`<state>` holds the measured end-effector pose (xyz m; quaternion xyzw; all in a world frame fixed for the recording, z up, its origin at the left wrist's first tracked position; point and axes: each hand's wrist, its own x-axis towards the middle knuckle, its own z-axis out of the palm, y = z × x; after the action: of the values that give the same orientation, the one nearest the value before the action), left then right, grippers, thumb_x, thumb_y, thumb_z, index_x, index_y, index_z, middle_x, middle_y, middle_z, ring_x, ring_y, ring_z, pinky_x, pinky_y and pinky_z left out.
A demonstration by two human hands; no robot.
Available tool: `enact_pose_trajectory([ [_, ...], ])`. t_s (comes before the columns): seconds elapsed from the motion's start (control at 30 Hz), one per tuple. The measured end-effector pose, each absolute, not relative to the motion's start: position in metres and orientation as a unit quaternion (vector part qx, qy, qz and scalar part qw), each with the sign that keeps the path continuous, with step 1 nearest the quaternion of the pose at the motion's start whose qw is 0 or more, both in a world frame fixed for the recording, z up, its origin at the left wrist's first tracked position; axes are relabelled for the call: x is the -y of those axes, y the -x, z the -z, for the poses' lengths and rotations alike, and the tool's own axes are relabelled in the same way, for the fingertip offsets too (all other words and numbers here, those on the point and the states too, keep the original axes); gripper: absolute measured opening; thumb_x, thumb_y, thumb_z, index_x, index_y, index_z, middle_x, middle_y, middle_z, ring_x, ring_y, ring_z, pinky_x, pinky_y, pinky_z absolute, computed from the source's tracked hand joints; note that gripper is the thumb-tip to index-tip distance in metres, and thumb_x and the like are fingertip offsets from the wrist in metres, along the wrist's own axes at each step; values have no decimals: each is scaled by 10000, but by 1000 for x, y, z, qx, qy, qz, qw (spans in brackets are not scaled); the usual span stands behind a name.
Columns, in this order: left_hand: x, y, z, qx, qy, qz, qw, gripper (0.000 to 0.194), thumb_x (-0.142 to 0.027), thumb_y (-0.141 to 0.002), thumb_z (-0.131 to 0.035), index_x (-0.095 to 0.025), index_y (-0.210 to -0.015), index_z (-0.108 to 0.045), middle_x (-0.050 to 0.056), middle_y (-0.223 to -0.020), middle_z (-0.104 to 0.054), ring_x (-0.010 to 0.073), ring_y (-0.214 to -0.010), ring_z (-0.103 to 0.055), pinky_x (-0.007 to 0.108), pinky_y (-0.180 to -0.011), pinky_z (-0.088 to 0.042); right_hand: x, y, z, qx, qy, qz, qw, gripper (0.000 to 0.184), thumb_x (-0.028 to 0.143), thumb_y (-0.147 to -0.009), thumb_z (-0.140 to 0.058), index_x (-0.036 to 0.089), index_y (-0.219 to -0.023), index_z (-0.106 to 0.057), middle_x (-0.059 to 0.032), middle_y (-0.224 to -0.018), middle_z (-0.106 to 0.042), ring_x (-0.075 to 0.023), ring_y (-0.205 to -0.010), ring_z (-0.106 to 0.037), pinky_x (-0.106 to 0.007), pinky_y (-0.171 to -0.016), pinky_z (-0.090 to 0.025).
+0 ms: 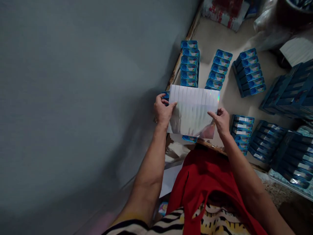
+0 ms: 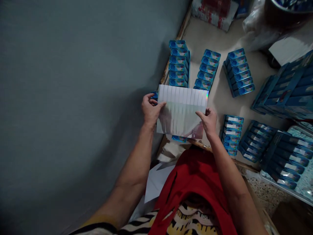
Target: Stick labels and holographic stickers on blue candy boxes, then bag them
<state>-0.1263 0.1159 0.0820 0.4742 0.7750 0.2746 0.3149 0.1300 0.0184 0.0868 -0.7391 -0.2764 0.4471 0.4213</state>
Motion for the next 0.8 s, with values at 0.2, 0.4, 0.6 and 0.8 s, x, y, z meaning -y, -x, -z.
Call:
enact_pose_trajectory([
  [0.2,-115,137,-117,-701,-481,-334,406,473,-123,-677,-768,-253,-1071,-541,-53,-823,-582,120,-715,-586,232,-723,-500,-24,-132,-102,276,669,-468,507,692,447,-711,-815,234,-1291,-504,-9,-992,-749,-179,-826,-701,-300,-772,-557],
  [0.4,-100,143,-149,-612,-456,-270,587,392,-290,-624,-842,-261,-948,-623,20,-979,-719,164,-802,-666,242,-667,-529,-14,-168,-121,340,618,-549,448,541,438,-714,-819,228,-1201,-712,8,-918,-758,-173,-785,-684,-296,-729,-560],
  [0.6,-87,124,-153,-600,-524,-200,571,307,-358,-547,-935,-209,-788,-816,60,-780,-747,223,-773,-695,297,-668,-544,1,-196,-122,274,604,-600,447,538,383,-574,-959,209,-1067,-834,-7,-878,-812,-184,-748,-733,-343,-750,-616],
  [0.8,-74,99,-158,-615,-478,-234,582,432,-385,-545,-942,-195,-924,-861,74,-859,-796,212,-776,-719,307,-713,-584,17,-215,-125,259,633,-547,484,559,375,-539,-1022,242,-1056,-857,-29,-993,-845,-194,-782,-737,-380,-799,-623],
])
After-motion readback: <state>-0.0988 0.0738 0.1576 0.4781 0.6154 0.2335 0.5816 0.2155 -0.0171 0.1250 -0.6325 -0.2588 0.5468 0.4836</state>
